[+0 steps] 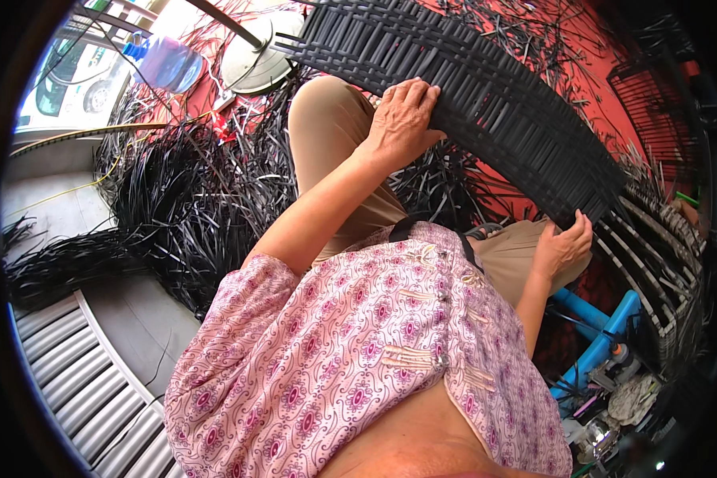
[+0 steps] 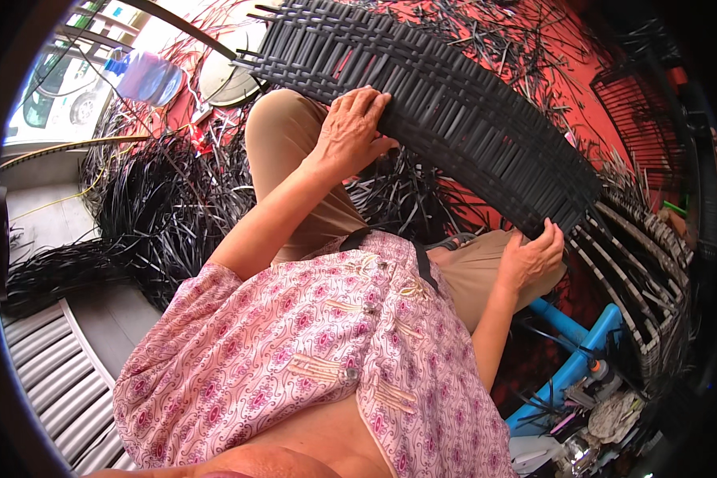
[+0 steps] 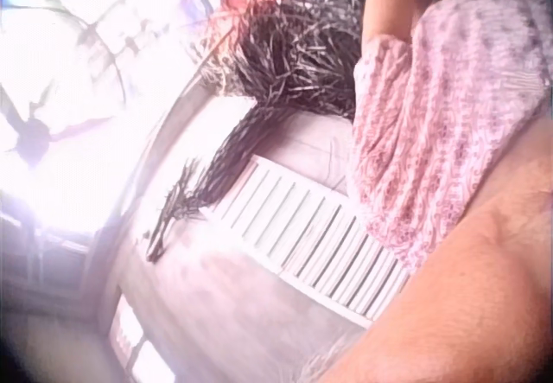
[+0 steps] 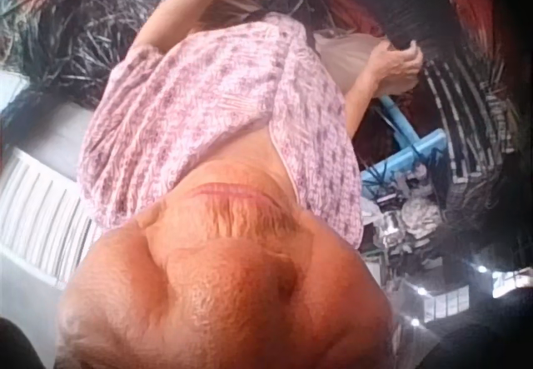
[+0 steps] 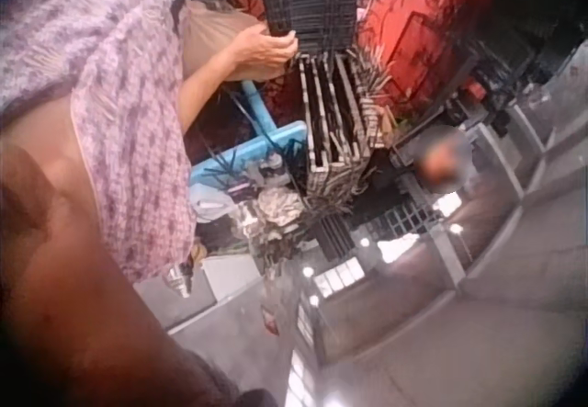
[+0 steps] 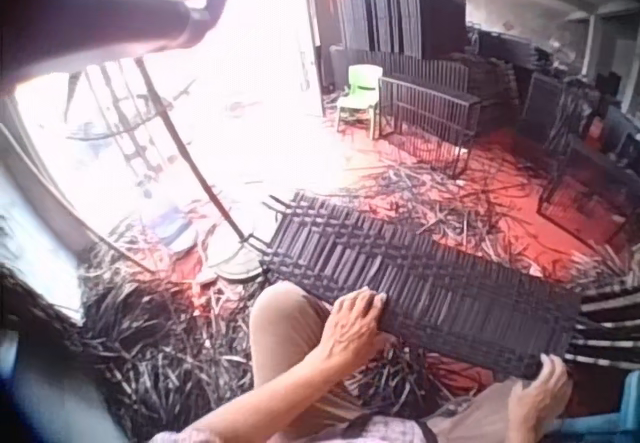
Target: The person weaves a black plastic mat by hand, interlacing strips through a frame and adjusting the weave. They occasionally reposition the mat and continue weaving across its surface.
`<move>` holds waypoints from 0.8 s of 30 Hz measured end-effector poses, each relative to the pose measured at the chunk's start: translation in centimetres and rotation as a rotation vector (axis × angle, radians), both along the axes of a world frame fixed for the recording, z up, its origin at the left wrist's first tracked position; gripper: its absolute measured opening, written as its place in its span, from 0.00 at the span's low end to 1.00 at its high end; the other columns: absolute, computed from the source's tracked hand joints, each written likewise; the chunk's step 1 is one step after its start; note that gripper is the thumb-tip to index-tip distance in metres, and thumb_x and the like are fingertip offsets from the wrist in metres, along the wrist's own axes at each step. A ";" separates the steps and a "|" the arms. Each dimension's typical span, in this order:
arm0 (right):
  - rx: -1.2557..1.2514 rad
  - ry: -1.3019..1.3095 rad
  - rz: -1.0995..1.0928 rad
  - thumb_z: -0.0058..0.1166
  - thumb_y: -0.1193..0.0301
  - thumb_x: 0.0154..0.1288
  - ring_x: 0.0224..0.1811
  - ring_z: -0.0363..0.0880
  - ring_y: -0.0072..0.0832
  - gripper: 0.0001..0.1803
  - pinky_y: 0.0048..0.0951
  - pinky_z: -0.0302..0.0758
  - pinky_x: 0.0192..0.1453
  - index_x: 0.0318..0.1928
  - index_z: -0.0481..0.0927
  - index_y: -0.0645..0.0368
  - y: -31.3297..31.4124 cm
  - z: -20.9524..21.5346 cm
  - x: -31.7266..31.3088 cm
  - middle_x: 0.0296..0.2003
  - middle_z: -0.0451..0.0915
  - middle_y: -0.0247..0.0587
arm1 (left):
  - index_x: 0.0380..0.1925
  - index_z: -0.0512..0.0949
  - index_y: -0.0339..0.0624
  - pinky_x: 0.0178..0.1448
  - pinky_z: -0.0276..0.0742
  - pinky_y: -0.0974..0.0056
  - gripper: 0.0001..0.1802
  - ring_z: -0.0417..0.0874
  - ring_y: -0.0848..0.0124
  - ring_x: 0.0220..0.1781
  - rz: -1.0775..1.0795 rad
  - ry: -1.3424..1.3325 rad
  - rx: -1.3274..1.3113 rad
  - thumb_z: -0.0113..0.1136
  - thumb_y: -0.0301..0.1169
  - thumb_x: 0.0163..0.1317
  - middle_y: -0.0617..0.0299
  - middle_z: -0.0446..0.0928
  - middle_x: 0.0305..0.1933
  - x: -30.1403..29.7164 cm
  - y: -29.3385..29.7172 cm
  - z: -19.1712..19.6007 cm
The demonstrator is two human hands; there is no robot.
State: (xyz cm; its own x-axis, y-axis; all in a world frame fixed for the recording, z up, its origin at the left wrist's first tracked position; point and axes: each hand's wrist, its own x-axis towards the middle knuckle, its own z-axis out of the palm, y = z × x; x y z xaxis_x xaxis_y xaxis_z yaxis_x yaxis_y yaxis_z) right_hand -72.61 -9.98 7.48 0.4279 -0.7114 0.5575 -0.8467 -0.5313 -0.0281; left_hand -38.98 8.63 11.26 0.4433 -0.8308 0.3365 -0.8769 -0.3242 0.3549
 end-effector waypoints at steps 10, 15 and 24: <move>0.011 0.047 -0.017 0.74 0.61 0.54 0.66 0.71 0.43 0.36 0.47 0.69 0.65 0.63 0.73 0.49 0.1 0.6 0.0 0.63 0.73 0.36 | 0.60 0.76 0.38 0.67 0.68 0.51 0.38 0.75 0.51 0.62 0.119 -0.053 -0.030 0.72 0.52 0.56 0.50 0.75 0.58 5.5 2.8 2.1; 0.022 0.008 -0.041 0.75 0.64 0.50 0.67 0.71 0.45 0.36 0.50 0.68 0.66 0.61 0.74 0.49 0.1 0.3 0.3 0.62 0.73 0.38 | 0.60 0.78 0.38 0.69 0.68 0.54 0.35 0.78 0.55 0.63 0.101 -0.070 0.204 0.64 0.55 0.64 0.53 0.78 0.60 10.3 5.2 2.1; 0.086 -0.012 -0.042 0.68 0.70 0.49 0.67 0.69 0.44 0.34 0.50 0.66 0.68 0.60 0.73 0.51 0.6 1.4 0.9 0.60 0.73 0.41 | 0.57 0.82 0.43 0.65 0.74 0.54 0.23 0.79 0.52 0.61 0.179 0.042 0.073 0.64 0.45 0.68 0.51 0.79 0.60 20.7 7.9 -0.4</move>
